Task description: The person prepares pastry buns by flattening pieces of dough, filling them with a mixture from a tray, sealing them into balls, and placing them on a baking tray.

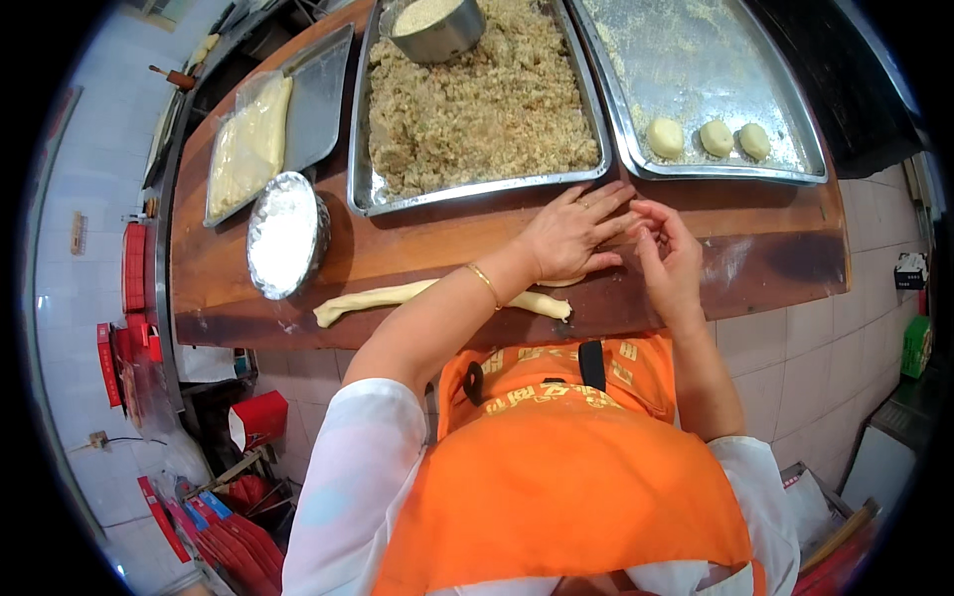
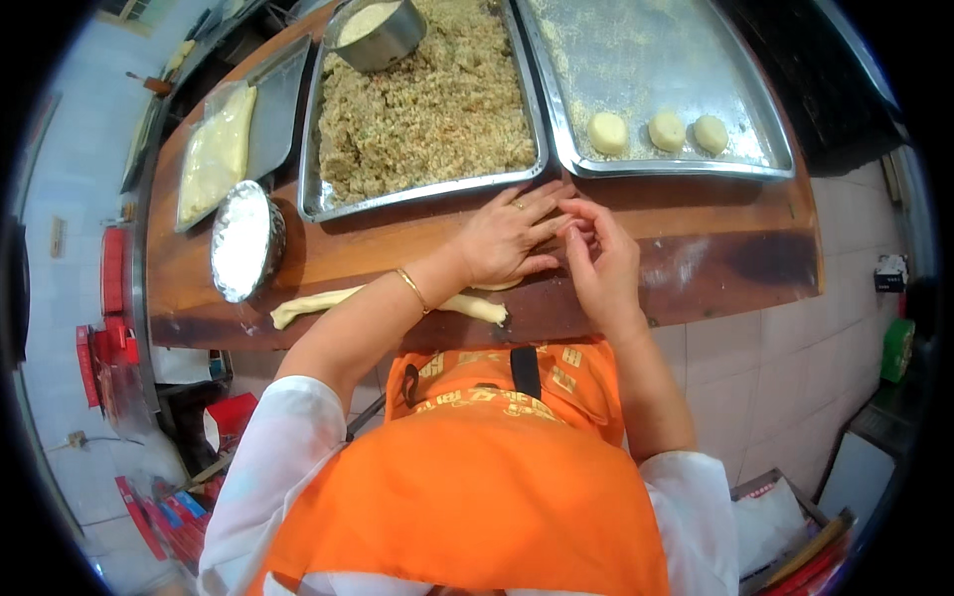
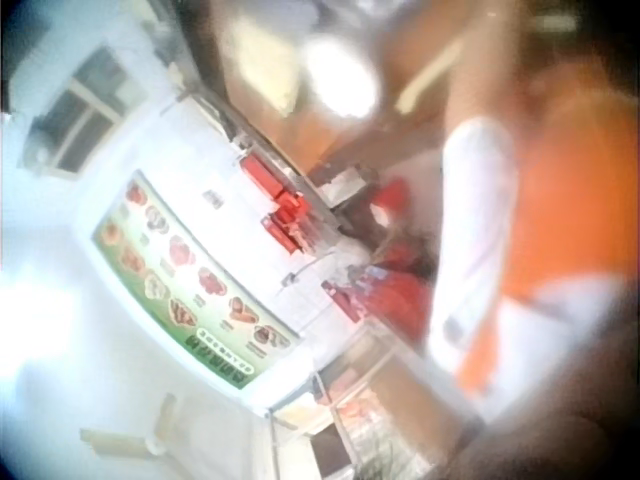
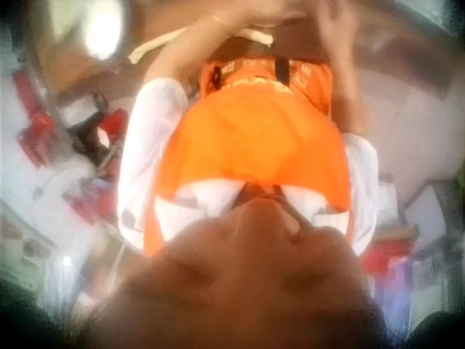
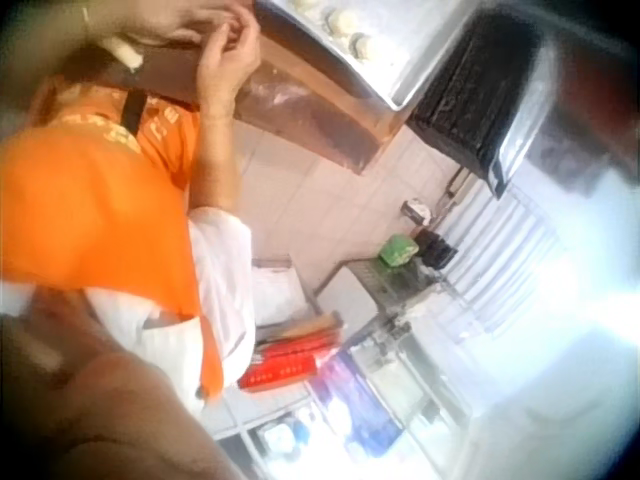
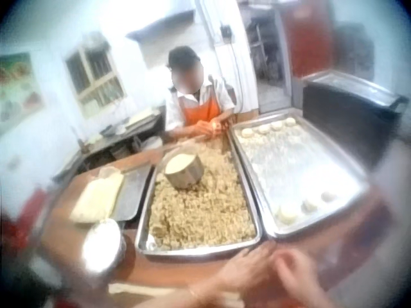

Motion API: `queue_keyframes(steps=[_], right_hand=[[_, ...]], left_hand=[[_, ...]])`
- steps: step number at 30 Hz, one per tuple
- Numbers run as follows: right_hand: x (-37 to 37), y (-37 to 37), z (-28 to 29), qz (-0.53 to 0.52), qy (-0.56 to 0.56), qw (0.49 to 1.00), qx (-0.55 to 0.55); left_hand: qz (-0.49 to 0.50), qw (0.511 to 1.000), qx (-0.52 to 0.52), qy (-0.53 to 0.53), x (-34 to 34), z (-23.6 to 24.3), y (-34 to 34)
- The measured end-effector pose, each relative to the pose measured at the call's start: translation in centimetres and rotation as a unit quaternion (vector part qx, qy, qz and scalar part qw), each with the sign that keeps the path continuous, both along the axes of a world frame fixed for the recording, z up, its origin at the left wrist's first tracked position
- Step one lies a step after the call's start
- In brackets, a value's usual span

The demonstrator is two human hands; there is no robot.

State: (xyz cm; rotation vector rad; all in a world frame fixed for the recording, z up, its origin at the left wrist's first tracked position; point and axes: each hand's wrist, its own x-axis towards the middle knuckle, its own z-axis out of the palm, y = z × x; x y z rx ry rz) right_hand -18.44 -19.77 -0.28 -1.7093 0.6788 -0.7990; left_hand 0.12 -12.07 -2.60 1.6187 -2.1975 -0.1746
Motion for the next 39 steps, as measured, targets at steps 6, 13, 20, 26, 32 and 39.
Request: queue_keyframes(steps=[6, 13, 20, 26, 32, 39], right_hand=[[0.8, 0.5, 1.3, 0.024, 0.021, 0.997, -0.077], [11.1, -3.4, 3.0, 0.095, 0.189, 0.923, -0.322], [18.3, -5.1, 3.3, 0.224, 0.432, 0.755, -0.439], [19.1, -6.0, 1.5, 0.284, 0.381, 0.736, -0.482], [19.9, -7.7, -0.7, 0.239, 0.368, 0.761, -0.477], [22.1, -8.7, -1.3, 0.040, 0.162, 0.984, -0.063]], left_hand=[[0.031, 0.997, 0.068, -0.026, -1.0, 0.1, 2.7], [0.122, 0.992, 0.037, -0.010, -1.1, 0.2, 5.8], [0.199, 0.979, 0.050, -0.011, -0.6, 0.4, 8.4], [0.159, 0.974, -0.075, 0.140, 0.6, 0.0, 8.6], [0.173, 0.608, 0.052, 0.773, 0.3, 1.0, 9.0], [0.099, 0.264, -0.046, 0.958, 1.7, 0.3, 10.5]])
